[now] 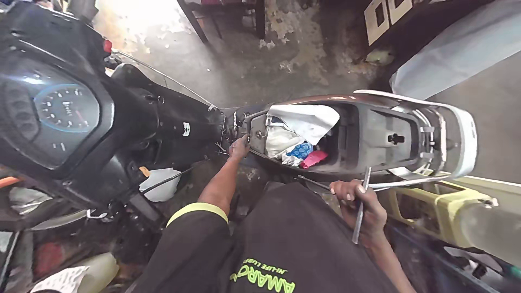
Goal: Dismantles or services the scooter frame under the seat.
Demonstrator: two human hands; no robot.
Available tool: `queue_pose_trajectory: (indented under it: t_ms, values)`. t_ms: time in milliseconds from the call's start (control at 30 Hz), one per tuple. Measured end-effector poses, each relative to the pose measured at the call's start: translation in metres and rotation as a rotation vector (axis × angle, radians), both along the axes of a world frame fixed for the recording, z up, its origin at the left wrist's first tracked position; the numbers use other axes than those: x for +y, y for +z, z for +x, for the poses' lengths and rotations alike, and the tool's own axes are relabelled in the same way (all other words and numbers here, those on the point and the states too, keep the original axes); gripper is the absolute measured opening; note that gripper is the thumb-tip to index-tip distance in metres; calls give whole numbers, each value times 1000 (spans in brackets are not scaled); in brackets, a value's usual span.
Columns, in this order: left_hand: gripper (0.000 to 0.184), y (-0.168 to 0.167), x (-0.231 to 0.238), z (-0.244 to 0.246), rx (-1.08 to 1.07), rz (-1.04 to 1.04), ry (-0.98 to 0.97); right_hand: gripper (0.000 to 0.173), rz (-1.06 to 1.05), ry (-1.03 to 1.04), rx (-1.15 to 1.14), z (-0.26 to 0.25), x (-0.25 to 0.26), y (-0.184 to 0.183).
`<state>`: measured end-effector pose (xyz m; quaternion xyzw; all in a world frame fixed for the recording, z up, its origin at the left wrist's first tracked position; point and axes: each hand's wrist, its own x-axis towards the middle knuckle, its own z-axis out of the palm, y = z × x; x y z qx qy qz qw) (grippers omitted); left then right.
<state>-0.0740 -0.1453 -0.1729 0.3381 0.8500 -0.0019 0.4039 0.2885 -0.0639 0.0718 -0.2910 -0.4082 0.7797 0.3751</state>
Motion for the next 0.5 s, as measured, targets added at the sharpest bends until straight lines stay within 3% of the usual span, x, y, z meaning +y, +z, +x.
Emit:
queue_pose_trajectory:
  t_ms: [333, 500]
  values:
    - [36, 13, 18, -7, 48, -22, -167, 37, 36, 22, -30, 7, -5, 3]
    - [50, 13, 16, -10, 71, -64, -277, 36, 48, -23, -19, 11, -8, 3]
